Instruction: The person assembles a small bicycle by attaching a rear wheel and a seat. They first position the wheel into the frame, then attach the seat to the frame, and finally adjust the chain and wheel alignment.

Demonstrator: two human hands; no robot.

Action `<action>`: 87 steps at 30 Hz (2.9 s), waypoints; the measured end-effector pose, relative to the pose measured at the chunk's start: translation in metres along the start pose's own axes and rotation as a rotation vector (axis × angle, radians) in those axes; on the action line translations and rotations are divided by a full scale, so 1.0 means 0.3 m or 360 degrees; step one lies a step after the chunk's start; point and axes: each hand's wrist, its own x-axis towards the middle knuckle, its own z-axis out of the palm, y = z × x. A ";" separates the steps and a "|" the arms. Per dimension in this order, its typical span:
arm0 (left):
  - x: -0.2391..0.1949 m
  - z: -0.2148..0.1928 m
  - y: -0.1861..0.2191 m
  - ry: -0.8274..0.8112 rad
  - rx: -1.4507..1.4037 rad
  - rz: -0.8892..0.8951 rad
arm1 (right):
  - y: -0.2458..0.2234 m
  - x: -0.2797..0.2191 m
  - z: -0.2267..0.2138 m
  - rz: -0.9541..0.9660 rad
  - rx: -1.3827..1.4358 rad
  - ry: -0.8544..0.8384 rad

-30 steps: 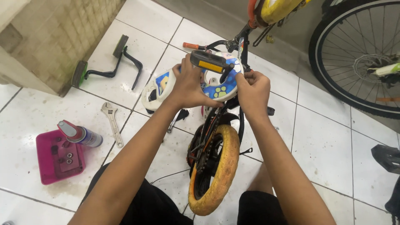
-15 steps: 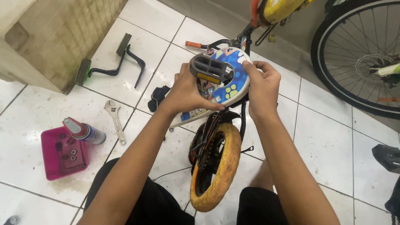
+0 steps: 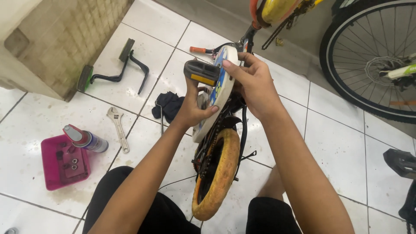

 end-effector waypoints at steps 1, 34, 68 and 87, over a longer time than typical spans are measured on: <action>0.003 -0.004 0.008 -0.0002 0.0000 0.0005 | 0.012 0.000 -0.014 -0.0005 -0.0001 0.0001; -0.162 0.203 0.313 0.0399 0.0742 -0.0118 | 0.265 -0.017 -0.033 -0.0774 -0.2202 0.0510; 0.716 0.285 0.440 -0.2025 0.2130 -0.0665 | 0.096 -0.029 -0.121 -0.0235 -0.0583 0.0697; 0.588 0.090 0.275 -0.1409 0.1040 -0.0171 | 0.051 0.028 -0.099 -0.0430 -0.1220 0.0479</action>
